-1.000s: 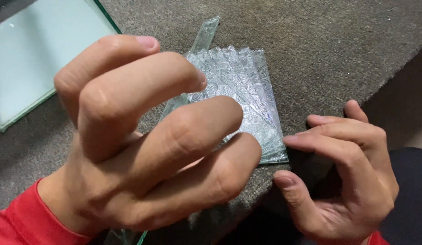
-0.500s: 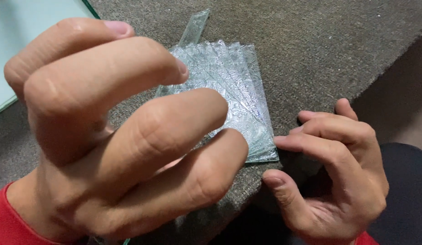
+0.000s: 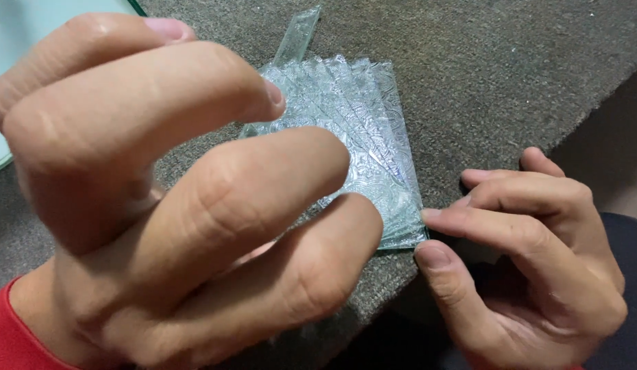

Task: Organizing and stacking small pieces of glass on a workbench, including textured and plain pieces.

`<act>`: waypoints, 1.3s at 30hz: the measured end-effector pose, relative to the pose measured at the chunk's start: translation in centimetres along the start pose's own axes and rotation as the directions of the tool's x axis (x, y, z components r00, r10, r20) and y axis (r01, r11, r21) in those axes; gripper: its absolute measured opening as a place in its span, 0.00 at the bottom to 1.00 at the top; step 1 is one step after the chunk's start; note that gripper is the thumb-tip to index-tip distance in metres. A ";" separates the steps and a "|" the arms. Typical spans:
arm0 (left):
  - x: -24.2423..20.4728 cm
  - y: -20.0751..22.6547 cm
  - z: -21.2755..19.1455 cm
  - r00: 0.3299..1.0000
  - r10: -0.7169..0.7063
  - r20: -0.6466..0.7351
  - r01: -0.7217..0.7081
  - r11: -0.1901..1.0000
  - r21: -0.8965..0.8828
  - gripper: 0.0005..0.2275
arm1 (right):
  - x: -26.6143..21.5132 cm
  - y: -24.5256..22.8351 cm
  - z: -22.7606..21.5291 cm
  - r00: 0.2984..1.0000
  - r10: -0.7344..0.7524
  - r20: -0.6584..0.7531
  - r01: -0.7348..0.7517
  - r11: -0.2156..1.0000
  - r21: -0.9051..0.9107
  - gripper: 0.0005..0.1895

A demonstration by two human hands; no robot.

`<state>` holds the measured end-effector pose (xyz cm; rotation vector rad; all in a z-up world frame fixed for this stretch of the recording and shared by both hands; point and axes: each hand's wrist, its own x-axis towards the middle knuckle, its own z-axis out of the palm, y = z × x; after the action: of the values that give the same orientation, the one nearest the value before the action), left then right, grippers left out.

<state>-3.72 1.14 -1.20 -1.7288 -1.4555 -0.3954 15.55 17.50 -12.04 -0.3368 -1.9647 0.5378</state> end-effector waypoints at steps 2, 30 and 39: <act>0.1 0.1 0.1 1.000 0.001 0.004 -0.001 1.000 -0.004 0.10 | 0.0 0.3 -0.1 1.000 -0.008 0.010 0.008 1.000 0.007 0.10; 0.1 -0.1 -0.1 0.999 0.024 0.038 -0.023 0.999 -0.026 0.12 | 0.6 0.6 -0.4 0.997 -0.071 0.005 0.071 0.997 0.006 0.06; 1.1 0.3 -0.4 0.998 0.042 0.048 -0.041 0.999 -0.033 0.12 | 0.6 0.4 -0.3 0.998 -0.060 -0.011 0.060 0.998 -0.008 0.09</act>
<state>-3.03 1.55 -0.36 -1.8024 -1.4525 -0.3588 15.60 18.14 -11.67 -0.2847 -1.9597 0.4888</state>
